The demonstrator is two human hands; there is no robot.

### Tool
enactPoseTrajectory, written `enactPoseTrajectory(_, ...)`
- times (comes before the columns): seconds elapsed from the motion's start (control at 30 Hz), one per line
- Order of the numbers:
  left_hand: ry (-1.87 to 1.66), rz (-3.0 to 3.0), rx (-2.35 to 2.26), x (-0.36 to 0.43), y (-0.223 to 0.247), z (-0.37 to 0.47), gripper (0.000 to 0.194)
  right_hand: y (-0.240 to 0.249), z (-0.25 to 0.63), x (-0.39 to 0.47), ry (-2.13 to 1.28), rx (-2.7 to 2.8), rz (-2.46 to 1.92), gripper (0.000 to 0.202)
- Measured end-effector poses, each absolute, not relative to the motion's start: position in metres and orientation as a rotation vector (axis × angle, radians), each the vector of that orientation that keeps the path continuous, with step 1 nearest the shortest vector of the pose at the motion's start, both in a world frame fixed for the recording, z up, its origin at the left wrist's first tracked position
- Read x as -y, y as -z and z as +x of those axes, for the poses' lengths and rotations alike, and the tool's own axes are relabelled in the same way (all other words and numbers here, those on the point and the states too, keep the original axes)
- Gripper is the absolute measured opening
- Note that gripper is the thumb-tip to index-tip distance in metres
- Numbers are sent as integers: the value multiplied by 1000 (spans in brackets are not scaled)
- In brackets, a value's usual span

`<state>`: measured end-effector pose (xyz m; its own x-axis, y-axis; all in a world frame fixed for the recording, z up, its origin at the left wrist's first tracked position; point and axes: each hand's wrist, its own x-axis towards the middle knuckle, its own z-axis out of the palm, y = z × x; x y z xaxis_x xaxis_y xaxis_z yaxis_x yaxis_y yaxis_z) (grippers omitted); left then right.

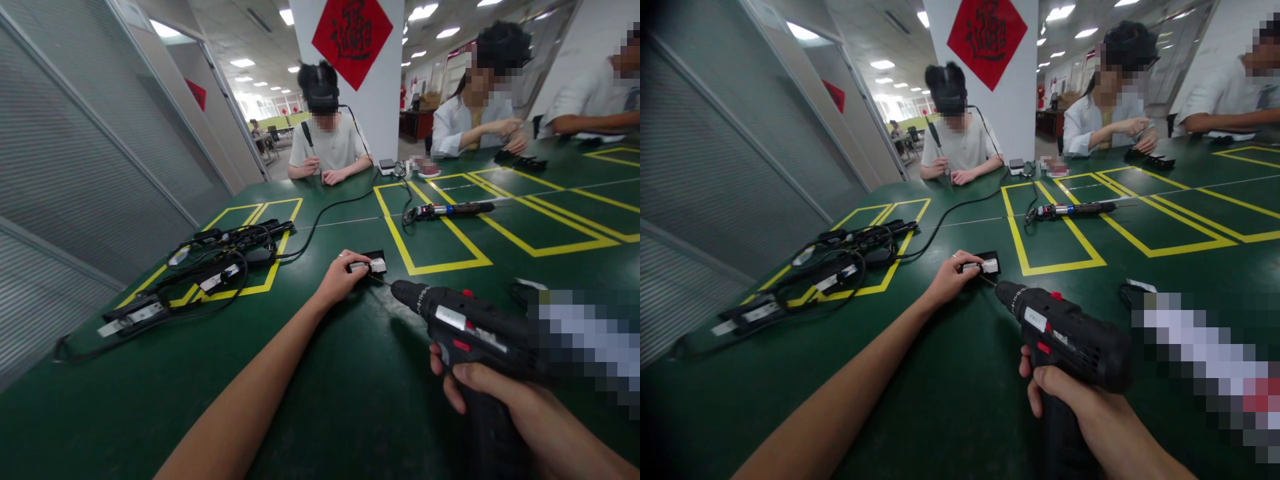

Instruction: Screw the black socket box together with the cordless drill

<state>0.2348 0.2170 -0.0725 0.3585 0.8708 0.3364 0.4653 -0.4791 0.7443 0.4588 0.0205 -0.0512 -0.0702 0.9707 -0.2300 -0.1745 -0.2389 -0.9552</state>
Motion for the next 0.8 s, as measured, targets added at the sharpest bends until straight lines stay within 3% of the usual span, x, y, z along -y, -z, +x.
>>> enactPoseTrajectory(0.8, -986, 2079, -1141, -219, 74, 233, 22, 48, 460, -21, -1525, 945, -1203, 25)
